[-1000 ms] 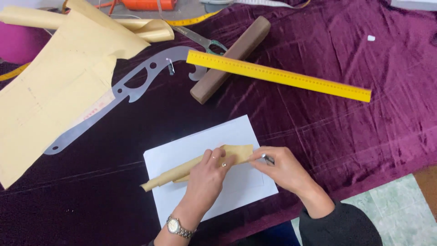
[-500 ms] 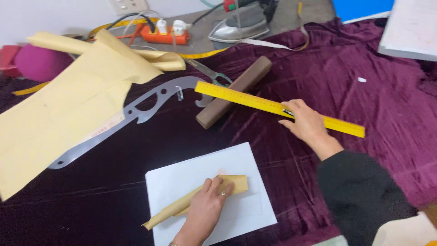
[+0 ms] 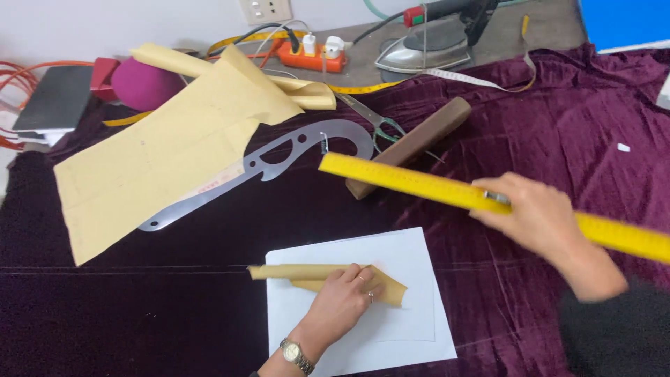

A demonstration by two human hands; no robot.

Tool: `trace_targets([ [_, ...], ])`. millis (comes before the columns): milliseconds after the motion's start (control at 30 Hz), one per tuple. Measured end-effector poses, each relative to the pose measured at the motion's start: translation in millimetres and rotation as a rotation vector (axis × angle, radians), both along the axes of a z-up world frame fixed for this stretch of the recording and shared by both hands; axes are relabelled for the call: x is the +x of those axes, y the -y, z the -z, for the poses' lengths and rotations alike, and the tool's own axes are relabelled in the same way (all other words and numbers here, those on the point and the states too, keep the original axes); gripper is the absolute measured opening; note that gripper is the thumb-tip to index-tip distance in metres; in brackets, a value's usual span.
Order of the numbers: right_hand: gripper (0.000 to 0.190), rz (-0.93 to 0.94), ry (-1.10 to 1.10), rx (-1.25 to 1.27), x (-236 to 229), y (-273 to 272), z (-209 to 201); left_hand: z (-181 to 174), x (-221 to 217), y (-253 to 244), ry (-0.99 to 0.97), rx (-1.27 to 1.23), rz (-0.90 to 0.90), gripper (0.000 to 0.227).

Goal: The person uses a yellow ruler and a pen to draw straight lines on a white sheet of paper. They then place a beige pattern piece on the paper and trace its outline with the pen.

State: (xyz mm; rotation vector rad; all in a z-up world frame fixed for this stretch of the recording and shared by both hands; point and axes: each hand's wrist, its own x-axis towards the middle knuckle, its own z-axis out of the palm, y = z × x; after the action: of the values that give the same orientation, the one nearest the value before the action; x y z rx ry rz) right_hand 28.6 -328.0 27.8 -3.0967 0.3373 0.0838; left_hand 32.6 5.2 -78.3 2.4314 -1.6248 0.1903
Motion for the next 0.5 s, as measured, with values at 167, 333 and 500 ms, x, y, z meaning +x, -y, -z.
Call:
trace_targets([
  [167,0.053,0.02,0.127,0.513,-44,-73,26,-17,-5,-11,-0.283,-0.071,-0.092,0.025],
  [333,0.058,0.157,0.15,0.81,-67,-148,50,-50,-7,-8,-0.798,-0.31,-0.354,0.056],
  [500,0.059,0.036,-0.19,0.78,-77,-189,54,-62,-9,3,-1.508,-0.733,-0.865,0.042],
])
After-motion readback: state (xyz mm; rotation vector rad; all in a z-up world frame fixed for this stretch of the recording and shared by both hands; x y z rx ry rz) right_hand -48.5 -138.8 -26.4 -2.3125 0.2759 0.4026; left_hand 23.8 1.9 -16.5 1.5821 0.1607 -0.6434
